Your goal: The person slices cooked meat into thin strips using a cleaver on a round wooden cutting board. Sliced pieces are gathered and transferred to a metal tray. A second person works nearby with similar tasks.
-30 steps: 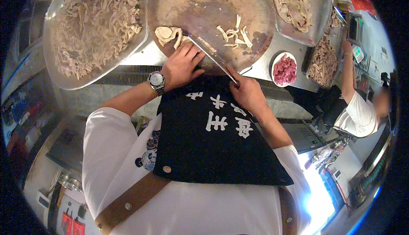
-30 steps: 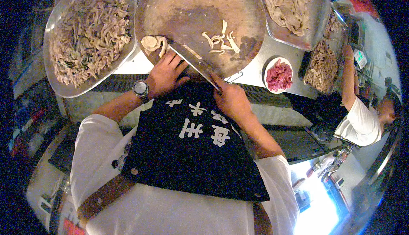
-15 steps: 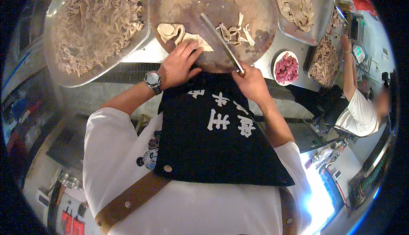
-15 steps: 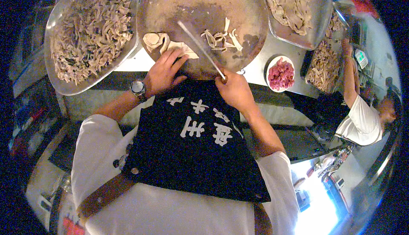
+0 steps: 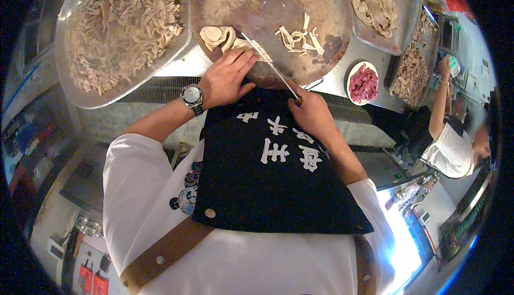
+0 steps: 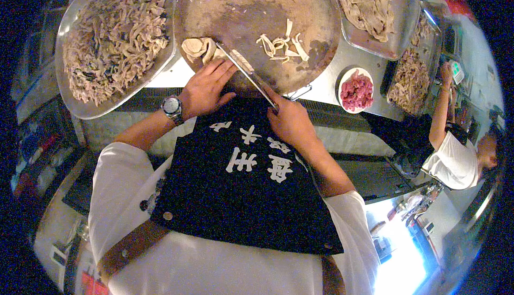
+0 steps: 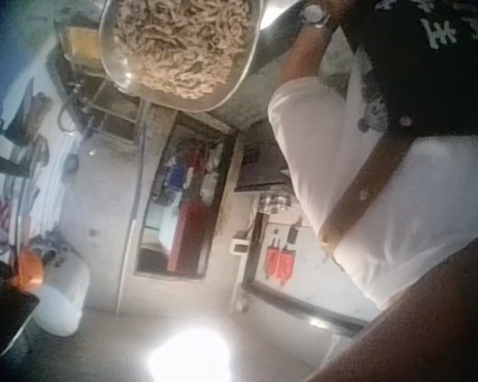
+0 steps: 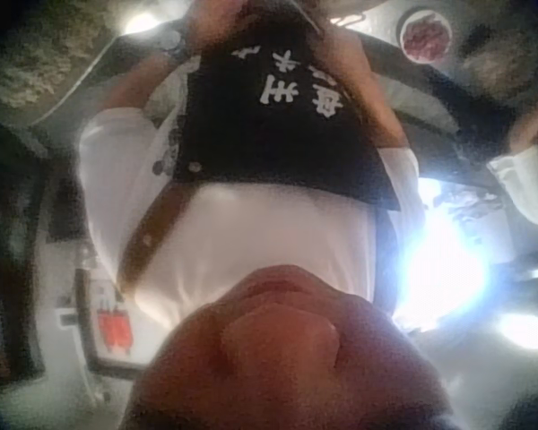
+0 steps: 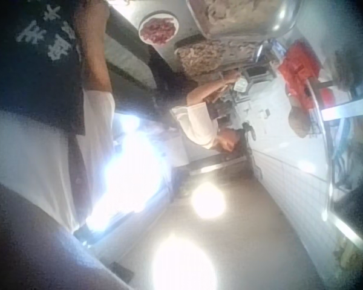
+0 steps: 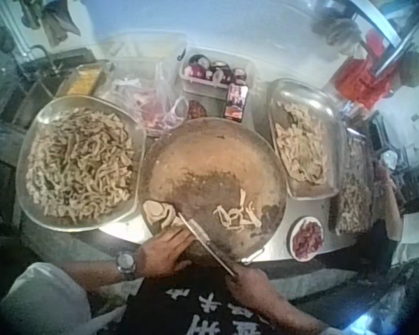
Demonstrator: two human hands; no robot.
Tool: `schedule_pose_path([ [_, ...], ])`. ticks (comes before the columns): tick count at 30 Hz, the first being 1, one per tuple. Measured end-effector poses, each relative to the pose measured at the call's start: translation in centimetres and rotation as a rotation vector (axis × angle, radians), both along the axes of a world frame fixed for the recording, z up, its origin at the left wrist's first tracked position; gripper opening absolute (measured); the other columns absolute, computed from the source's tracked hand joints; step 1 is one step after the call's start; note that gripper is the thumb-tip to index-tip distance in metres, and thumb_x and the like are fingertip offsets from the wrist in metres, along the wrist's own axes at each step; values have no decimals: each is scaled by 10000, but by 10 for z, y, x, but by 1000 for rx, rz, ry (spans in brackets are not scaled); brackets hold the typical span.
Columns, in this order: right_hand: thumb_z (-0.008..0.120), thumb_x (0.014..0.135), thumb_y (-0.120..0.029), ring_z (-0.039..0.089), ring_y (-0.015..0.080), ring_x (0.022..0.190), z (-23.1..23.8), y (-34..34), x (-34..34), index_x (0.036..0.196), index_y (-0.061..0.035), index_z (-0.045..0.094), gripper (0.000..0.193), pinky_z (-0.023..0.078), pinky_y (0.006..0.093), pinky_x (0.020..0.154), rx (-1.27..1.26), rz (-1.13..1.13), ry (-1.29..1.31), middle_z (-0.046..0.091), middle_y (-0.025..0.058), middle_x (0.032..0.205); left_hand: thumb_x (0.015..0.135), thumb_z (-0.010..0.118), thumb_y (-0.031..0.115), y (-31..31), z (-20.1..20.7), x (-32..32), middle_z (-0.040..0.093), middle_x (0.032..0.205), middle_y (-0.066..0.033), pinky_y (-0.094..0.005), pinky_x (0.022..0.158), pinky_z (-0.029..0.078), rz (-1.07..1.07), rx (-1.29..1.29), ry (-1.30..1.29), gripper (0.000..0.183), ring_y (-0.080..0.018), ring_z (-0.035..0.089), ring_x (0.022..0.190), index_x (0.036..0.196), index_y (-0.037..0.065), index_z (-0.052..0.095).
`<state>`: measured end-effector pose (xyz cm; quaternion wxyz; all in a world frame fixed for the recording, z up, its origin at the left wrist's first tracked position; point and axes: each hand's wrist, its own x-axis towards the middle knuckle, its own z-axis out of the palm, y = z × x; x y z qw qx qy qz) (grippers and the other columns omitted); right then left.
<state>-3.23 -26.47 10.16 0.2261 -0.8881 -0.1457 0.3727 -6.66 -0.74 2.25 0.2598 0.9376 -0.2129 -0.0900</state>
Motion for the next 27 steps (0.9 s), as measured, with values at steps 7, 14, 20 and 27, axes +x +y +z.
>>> schedule_pose_path([
  [7,578,883,-157,666,449,862,-27,39,12,1359,-133,568,477,551,495,806,93,-123,8,676,289,929,838,718,319,1,-2,1,408,1489,-171,-438,1157,330,-14,-1,10,758,-352,382,1369,1452,17,391],
  [14,618,897,-198,665,432,841,9,9,17,1397,-108,516,518,534,493,783,20,-140,63,678,260,862,814,740,278,8,-7,-5,409,1474,-179,-454,1150,342,10,-99,-25,736,-367,390,1364,1417,5,417],
  [20,619,895,-174,656,447,847,19,7,5,1451,-190,463,578,532,509,785,2,-27,108,677,260,880,808,743,286,13,-2,-2,416,1462,-159,-447,1138,357,-27,-62,10,746,-370,396,1349,1428,30,416],
  [27,623,889,-179,645,461,883,15,6,2,1436,-190,477,566,528,526,805,11,-26,87,674,272,929,814,736,306,11,0,0,409,1475,-146,-433,1143,352,-37,-2,13,761,-348,387,1355,1449,50,404],
])
